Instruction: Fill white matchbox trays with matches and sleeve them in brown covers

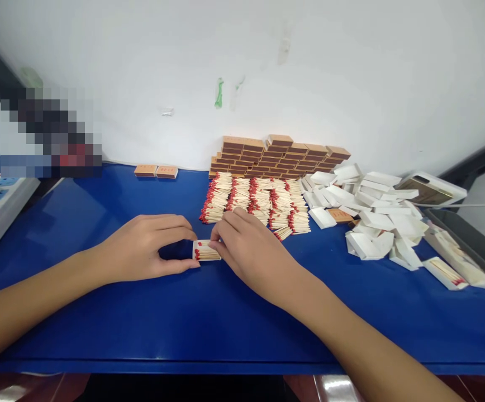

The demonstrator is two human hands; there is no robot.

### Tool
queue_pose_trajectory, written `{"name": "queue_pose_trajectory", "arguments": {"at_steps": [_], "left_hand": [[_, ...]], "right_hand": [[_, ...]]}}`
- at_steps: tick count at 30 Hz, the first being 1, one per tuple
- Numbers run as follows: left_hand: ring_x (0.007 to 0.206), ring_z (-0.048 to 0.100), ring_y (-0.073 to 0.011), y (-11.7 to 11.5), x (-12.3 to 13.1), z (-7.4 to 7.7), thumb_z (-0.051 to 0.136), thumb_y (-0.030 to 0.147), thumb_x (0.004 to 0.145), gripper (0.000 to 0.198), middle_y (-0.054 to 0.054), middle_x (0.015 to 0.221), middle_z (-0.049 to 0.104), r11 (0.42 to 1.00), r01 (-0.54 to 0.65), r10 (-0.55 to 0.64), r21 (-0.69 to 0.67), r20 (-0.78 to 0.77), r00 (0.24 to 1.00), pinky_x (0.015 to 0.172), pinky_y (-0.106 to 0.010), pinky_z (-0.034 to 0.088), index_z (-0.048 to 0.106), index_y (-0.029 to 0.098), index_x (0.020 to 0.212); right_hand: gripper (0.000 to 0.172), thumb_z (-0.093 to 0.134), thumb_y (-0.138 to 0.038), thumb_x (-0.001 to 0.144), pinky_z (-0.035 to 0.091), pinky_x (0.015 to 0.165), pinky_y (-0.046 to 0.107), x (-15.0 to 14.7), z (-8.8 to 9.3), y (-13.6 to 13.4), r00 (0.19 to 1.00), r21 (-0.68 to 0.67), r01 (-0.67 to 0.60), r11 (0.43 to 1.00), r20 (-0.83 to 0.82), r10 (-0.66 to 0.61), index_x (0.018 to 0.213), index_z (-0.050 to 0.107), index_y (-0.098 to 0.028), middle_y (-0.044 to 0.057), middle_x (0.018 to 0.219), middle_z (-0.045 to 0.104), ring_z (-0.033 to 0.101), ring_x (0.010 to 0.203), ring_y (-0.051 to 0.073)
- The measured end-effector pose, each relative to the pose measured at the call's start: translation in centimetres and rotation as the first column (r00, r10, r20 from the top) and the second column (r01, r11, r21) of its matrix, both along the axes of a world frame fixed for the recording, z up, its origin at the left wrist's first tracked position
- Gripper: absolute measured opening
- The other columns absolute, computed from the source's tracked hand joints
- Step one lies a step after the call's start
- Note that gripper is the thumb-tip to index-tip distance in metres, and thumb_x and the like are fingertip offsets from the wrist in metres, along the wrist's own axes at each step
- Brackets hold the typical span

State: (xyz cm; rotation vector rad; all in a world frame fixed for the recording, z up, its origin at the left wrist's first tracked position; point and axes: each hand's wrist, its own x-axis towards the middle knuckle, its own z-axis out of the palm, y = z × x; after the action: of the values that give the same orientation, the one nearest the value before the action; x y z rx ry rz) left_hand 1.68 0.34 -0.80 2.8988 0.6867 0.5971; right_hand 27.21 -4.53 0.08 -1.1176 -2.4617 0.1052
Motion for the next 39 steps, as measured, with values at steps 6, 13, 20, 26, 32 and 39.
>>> {"name": "queue_pose_trajectory", "arguments": {"at_steps": [6, 13, 20, 26, 32, 39], "left_hand": [[0.091, 0.073, -0.0191, 0.03, -0.06, -0.01, 0.07, 0.046, 0.102, 0.031, -0.005, 0.103, 0.075, 1.0, -0.002, 0.003, -0.009, 0.014, 1.0, 0.079, -0.03, 0.054, 0.075, 0.016, 0.108], [0.093, 0.074, -0.02, 0.06, 0.02, 0.12, 0.069, 0.046, 0.102, 0.03, -0.005, 0.105, 0.076, 1.0, -0.016, 0.016, -0.015, -0.002, 1.0, 0.081, -0.031, 0.054, 0.075, 0.017, 0.108], [0.091, 0.073, -0.0188, -0.02, -0.03, 0.13, 0.069, 0.046, 0.102, 0.03, -0.005, 0.104, 0.076, 1.0, -0.015, 0.015, -0.012, 0.003, 1.0, 0.079, -0.03, 0.054, 0.074, 0.017, 0.105], [0.093, 0.073, -0.0193, 0.03, -0.02, 0.17, 0.067, 0.048, 0.102, 0.031, -0.006, 0.105, 0.076, 1.0, -0.025, 0.024, -0.01, -0.01, 1.0, 0.081, -0.03, 0.054, 0.074, 0.018, 0.105], [0.092, 0.073, -0.0193, 0.04, -0.05, 0.14, 0.068, 0.047, 0.102, 0.031, -0.006, 0.105, 0.076, 1.0, -0.016, 0.016, -0.017, 0.0, 1.0, 0.08, -0.031, 0.054, 0.074, 0.017, 0.106], [0.093, 0.073, -0.0194, -0.01, -0.08, 0.1, 0.068, 0.047, 0.102, 0.031, -0.006, 0.106, 0.076, 1.0, -0.014, 0.014, -0.013, -0.002, 1.0, 0.081, -0.03, 0.055, 0.074, 0.017, 0.108]], "right_hand": [[0.012, 0.057, -0.024, 0.109, 0.05, 0.083, 0.041, 0.07, 0.19, 0.02, 1.0, 0.014, -0.001, 1.0, -0.01, 0.001, 0.098, 0.06, -0.022, 0.01, 0.1, 0.068, 0.062, 0.098, 0.027], [0.01, 0.057, -0.023, 0.109, 0.051, 0.083, 0.041, 0.13, 0.04, -0.04, 1.0, 0.029, -0.003, 1.0, -0.005, 0.003, 0.1, 0.06, -0.02, 0.011, 0.101, 0.068, 0.062, 0.099, 0.028], [0.012, 0.056, -0.017, 0.107, 0.053, 0.08, 0.04, -0.45, -0.57, 0.15, 1.0, 0.034, -0.019, 0.999, 0.018, 0.018, 0.097, 0.061, -0.019, 0.011, 0.097, 0.068, 0.062, 0.093, 0.026], [0.014, 0.054, -0.015, 0.107, 0.053, 0.08, 0.04, -0.36, -0.65, 0.18, 0.999, 0.029, -0.028, 0.999, 0.02, 0.027, 0.097, 0.062, -0.02, 0.01, 0.097, 0.068, 0.062, 0.093, 0.026], [0.01, 0.057, -0.02, 0.108, 0.051, 0.08, 0.04, -0.17, -0.32, 0.17, 1.0, 0.003, -0.011, 1.0, -0.001, 0.011, 0.099, 0.061, -0.02, 0.011, 0.101, 0.069, 0.062, 0.097, 0.027], [0.01, 0.058, -0.021, 0.108, 0.05, 0.079, 0.039, 0.02, -0.33, 0.21, 1.0, -0.016, -0.008, 1.0, -0.013, 0.008, 0.099, 0.06, -0.022, 0.01, 0.101, 0.068, 0.063, 0.098, 0.027]]}}
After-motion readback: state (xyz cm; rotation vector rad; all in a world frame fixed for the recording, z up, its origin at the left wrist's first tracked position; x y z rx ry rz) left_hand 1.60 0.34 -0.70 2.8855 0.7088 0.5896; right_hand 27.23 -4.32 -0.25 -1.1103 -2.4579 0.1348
